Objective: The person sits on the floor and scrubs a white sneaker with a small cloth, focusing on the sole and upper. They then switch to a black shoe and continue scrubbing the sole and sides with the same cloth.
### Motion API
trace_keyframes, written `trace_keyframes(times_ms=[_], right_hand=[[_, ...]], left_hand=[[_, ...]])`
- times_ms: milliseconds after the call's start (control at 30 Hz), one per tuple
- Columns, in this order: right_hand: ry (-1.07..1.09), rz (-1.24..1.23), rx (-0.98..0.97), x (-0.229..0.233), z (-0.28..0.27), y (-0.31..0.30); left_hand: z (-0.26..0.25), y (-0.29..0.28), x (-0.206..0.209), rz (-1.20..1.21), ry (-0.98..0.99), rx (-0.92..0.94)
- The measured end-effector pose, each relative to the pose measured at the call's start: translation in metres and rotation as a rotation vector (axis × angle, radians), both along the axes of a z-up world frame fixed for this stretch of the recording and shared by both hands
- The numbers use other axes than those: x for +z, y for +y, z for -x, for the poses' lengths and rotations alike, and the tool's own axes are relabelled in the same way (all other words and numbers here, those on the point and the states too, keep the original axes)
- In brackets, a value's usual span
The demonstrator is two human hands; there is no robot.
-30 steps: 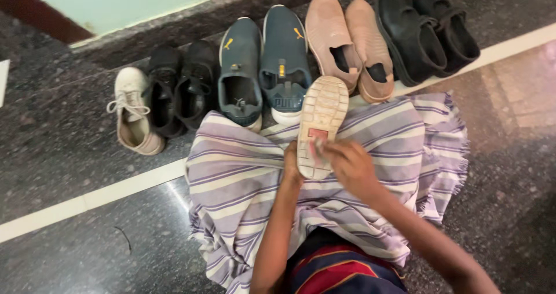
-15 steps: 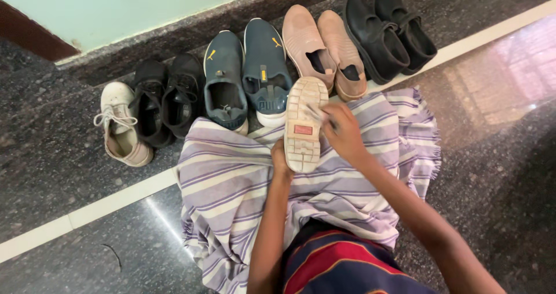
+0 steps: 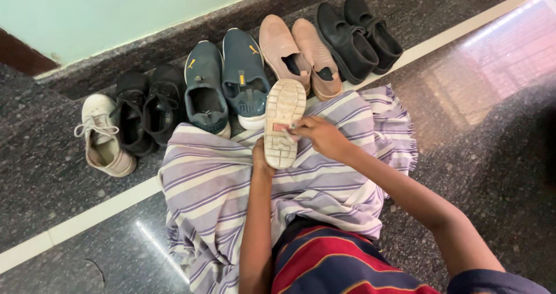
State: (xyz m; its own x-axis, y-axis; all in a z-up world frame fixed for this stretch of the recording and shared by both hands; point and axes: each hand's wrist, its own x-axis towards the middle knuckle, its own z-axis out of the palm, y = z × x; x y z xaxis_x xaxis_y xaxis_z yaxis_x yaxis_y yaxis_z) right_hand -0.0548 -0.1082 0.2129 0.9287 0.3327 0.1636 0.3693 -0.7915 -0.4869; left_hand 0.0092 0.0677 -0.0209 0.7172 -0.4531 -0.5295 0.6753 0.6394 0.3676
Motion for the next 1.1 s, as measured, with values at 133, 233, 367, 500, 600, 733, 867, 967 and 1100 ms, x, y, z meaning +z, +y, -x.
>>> trace_keyframes(times_ms=[133, 233, 367, 500, 600, 733, 867, 967, 1100], right_hand=[[-0.007, 0.073, -0.153, 0.01, -0.022, -0.013], [-0.412, 0.003, -0.179, 0.009, -0.073, -0.005], [-0.121, 0.053, -0.318, -0.017, -0.108, 0.03], [-0.356, -0.23, -0.052, -0.043, -0.043, 0.062], [-0.111, -0.422, -0.132, -0.048, -0.012, 0.044], [-0.391, -0.44, -0.452, -0.044, -0.048, -0.008], [-0.288, -0.407, -0.433, -0.051, -0.076, -0.016], [-0.315, -0.183, -0.447, -0.06, -0.056, 0.009], [-0.205, -0.397, -0.484, -0.063, -0.006, 0.032]], left_hand=[[0.009, 0.007, 0.012, 0.011, -0.102, 0.036], [0.011, 0.011, 0.017, 0.05, -0.109, 0.045], [0.018, 0.013, 0.007, -0.099, -0.121, 0.072], [0.009, 0.006, 0.003, -0.117, -0.015, 0.1], [0.007, 0.0, 0.006, -0.133, -0.023, 0.058], [0.014, 0.009, 0.018, -0.222, -0.025, 0.042], [0.015, 0.005, 0.033, -0.216, -0.075, 0.039], [0.012, 0.008, 0.037, -0.223, -0.107, 0.061], [0.017, 0.01, 0.031, -0.151, -0.092, 0.063]])
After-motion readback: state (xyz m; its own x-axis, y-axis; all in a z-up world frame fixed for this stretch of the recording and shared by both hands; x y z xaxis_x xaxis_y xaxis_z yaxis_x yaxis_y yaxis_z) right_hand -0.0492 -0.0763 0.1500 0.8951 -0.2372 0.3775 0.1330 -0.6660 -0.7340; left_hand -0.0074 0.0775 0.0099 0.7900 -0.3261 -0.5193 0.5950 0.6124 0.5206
